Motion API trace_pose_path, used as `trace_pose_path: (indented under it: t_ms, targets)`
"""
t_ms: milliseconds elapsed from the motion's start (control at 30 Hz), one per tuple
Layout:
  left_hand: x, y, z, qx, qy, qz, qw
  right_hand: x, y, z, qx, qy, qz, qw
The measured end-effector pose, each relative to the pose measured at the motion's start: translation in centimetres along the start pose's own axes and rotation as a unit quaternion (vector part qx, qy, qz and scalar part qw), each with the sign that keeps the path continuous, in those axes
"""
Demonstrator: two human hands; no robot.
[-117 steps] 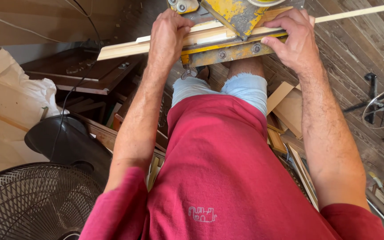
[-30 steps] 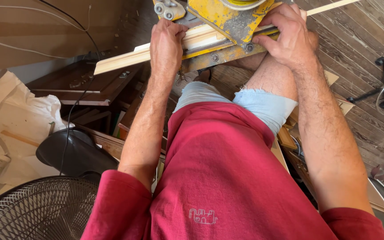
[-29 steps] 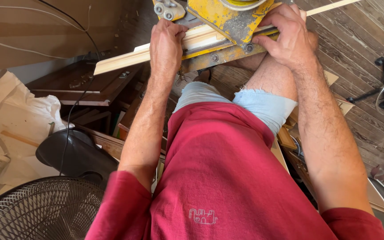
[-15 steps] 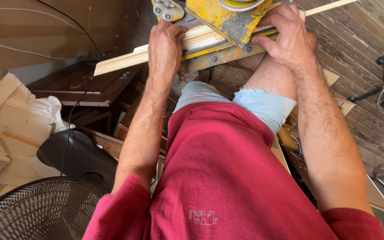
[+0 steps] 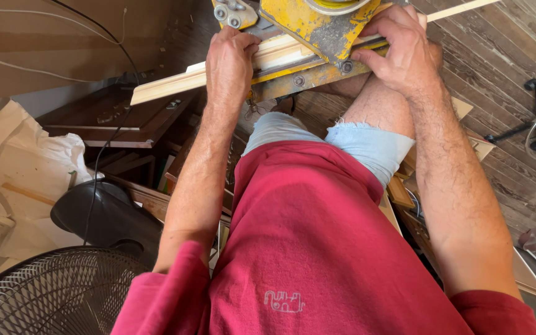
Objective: Cutting thin wooden strips to specific angles using a manual miter trimmer
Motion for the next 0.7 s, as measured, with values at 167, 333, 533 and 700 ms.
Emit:
trace_pose_path:
  t_ms: [167,333,533,700]
  targets:
    - [-0.06,0.00,0.04,-0.010,-0.002,-0.004,1.000,0.15,-0.04,0.10,0.000,-0.007,0.004,1.000]
    - [-0.12,0.01,0.06,-0.008,-0.007,-0.003,1.000,0.11,0.05,-0.02,0.001,-0.003,0.006,1.000]
    - [-0.18,0.00,0.24,-0.014,-0.015,-0.001,1.000,-0.02,-0.03,-0.17,-0.003,-0.008,0.008,1.000]
    - [-0.39,-0.01,0.41,-0.016,-0.021,-0.002,1.000,0.27,-0.08,0.31,-0.009,-0.005,0.012,1.000]
Point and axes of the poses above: each hand's wrist, its own y-axis towards the middle knuckle, its own x-axis out of the palm, z = x × y, the point moved 1 cm from there along y, towards the middle knuckle, and after that the axes turned 10 degrees about -z, right-handed, at the moved point
